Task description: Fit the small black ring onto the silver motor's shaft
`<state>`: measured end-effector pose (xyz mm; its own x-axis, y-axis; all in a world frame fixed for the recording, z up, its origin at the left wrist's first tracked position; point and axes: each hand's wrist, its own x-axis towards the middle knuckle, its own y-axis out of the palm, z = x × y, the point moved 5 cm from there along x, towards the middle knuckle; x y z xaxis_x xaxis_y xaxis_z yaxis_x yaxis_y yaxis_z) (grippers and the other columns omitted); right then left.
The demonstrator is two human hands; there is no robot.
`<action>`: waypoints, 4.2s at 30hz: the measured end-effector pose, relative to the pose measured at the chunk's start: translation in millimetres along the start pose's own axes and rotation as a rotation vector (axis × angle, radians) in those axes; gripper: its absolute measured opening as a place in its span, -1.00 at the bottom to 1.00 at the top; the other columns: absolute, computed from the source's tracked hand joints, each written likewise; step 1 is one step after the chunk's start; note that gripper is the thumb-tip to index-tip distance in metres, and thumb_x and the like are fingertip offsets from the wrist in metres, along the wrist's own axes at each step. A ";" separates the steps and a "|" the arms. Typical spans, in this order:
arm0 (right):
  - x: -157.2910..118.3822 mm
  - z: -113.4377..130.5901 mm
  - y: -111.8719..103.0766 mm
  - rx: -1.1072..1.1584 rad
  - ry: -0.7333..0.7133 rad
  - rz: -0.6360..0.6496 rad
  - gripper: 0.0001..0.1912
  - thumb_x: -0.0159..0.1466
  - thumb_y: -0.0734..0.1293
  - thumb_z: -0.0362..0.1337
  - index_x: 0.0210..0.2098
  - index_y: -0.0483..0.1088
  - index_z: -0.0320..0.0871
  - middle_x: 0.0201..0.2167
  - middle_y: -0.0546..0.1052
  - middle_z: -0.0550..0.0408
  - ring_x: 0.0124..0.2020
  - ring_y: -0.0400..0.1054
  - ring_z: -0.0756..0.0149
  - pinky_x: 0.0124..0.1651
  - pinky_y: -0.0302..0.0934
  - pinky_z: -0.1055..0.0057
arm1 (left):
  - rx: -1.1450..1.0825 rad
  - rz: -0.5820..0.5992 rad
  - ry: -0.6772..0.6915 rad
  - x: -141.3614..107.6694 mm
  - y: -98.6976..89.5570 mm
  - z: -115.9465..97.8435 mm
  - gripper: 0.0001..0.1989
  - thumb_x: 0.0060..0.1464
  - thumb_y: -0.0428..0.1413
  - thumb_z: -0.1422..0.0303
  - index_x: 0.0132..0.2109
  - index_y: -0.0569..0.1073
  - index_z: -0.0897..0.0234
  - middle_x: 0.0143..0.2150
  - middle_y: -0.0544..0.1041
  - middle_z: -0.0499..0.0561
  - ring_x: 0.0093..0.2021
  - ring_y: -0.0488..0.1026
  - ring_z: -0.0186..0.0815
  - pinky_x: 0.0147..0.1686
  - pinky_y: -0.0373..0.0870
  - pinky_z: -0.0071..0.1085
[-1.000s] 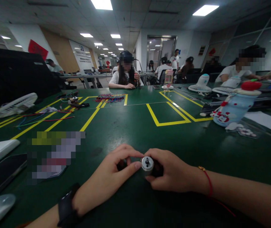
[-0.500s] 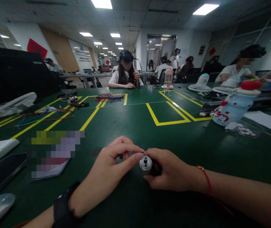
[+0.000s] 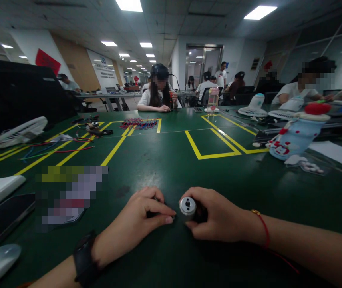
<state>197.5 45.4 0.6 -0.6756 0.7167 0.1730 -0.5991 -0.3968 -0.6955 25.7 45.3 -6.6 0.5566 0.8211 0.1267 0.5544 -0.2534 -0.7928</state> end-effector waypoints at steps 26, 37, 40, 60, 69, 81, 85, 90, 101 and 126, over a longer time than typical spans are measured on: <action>-1.8 -1.5 -1.4 -0.009 0.027 0.002 -0.67 0.02 0.38 -0.35 -0.21 0.30 -0.12 -0.36 0.40 0.18 -0.46 0.23 0.41 -0.46 0.11 0.49 | 0.042 0.026 -0.008 0.1 -22.3 8.9 -0.83 0.12 0.16 0.28 -0.11 0.47 0.13 -0.10 0.43 -0.03 -0.08 0.36 -0.21 -0.09 0.30 -0.27; 2.0 2.0 -0.3 -0.041 -0.035 -0.029 -0.69 0.02 0.38 -0.36 -0.22 0.31 -0.13 -0.38 0.38 0.20 -0.46 0.21 0.43 -0.44 0.09 0.50 | -0.156 -0.226 0.029 5.0 -23.5 -24.7 -0.84 0.20 0.10 0.42 -0.12 0.50 0.07 -0.23 0.41 -0.11 -0.22 0.39 -0.36 -0.23 0.31 -0.42; 2.6 3.4 0.7 -0.040 -0.064 -0.027 -0.74 0.05 0.39 -0.34 -0.26 0.30 -0.14 -0.41 0.36 0.22 -0.48 0.19 0.45 -0.45 0.07 0.51 | -0.128 -0.221 0.067 7.0 -24.2 -37.0 -0.82 0.18 0.11 0.45 -0.14 0.52 0.05 -0.25 0.40 -0.11 -0.24 0.38 -0.36 -0.26 0.31 -0.43; 2.4 4.5 0.5 -0.073 -0.083 -0.025 -0.78 0.08 0.38 -0.32 -0.27 0.32 -0.14 -0.39 0.38 0.18 -0.45 0.20 0.40 -0.42 0.06 0.47 | 0.053 -0.097 0.137 2.6 -15.8 -49.0 -0.74 0.24 0.01 0.42 0.03 0.42 0.08 -0.17 0.42 -0.02 -0.19 0.38 -0.27 -0.22 0.31 -0.31; 1.0 5.0 0.0 -0.067 -0.060 -0.037 -0.77 0.06 0.39 -0.32 -0.29 0.31 -0.15 -0.43 0.37 0.20 -0.49 0.17 0.43 -0.46 0.03 0.50 | 0.573 0.005 0.337 -12.0 -9.0 -42.9 -0.46 0.24 -0.01 0.21 0.30 0.05 0.16 -0.02 0.44 0.12 -0.17 0.38 -0.07 -0.18 0.25 -0.08; 0.8 13.6 -3.7 -0.079 -0.043 -0.023 -0.69 0.06 0.37 -0.37 -0.18 0.36 -0.15 -0.36 0.41 0.15 -0.43 0.22 0.36 -0.40 0.08 0.46 | 0.824 -0.037 0.319 -5.9 -20.1 -31.7 -0.83 0.23 -0.05 0.44 -0.34 0.35 0.27 -0.39 0.42 0.01 -0.41 0.32 -0.24 -0.37 0.19 -0.29; 1.5 17.4 -5.7 -0.099 -0.039 -0.017 -0.68 0.06 0.36 -0.37 -0.16 0.36 -0.16 -0.35 0.42 0.13 -0.43 0.23 0.35 -0.38 0.09 0.44 | 0.799 -0.025 0.322 -4.2 -17.8 -30.4 -0.83 0.23 -0.05 0.44 -0.34 0.36 0.28 -0.40 0.41 0.03 -0.41 0.32 -0.24 -0.37 0.21 -0.30; 2.2 21.4 -7.7 -0.122 -0.040 -0.036 -0.66 0.02 0.36 -0.41 -0.17 0.36 -0.16 -0.34 0.44 0.12 -0.39 0.26 0.31 -0.34 0.10 0.41 | 0.717 -0.017 0.299 -2.4 -12.9 -28.6 -0.84 0.22 -0.04 0.45 -0.33 0.37 0.30 -0.39 0.42 0.05 -0.38 0.35 -0.21 -0.34 0.26 -0.28; 6.8 15.4 -6.3 -0.081 0.005 -0.030 -0.65 -0.03 0.37 -0.37 -0.21 0.37 -0.14 -0.35 0.47 0.13 -0.39 0.29 0.30 -0.31 0.13 0.39 | 0.261 -0.080 0.076 -2.2 -26.6 -37.0 -0.82 0.27 -0.05 0.47 -0.03 0.35 0.21 -0.24 0.46 -0.01 -0.31 0.43 -0.34 -0.35 0.39 -0.48; 2.6 10.6 -4.0 0.004 0.074 -0.056 -0.62 -0.05 0.33 -0.41 -0.19 0.37 -0.10 -0.31 0.46 0.14 -0.33 0.30 0.27 -0.23 0.10 0.35 | -0.044 -0.011 -0.039 -3.3 -19.6 -15.9 -0.88 0.13 0.17 0.38 -0.22 0.58 0.06 -0.25 0.42 -0.04 -0.20 0.36 -0.25 -0.22 0.25 -0.33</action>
<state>193.6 42.8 11.2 -0.6076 0.7780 0.1598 -0.6368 -0.3569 -0.6835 22.8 39.4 17.9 0.5263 0.8430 0.1108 0.5873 -0.2662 -0.7643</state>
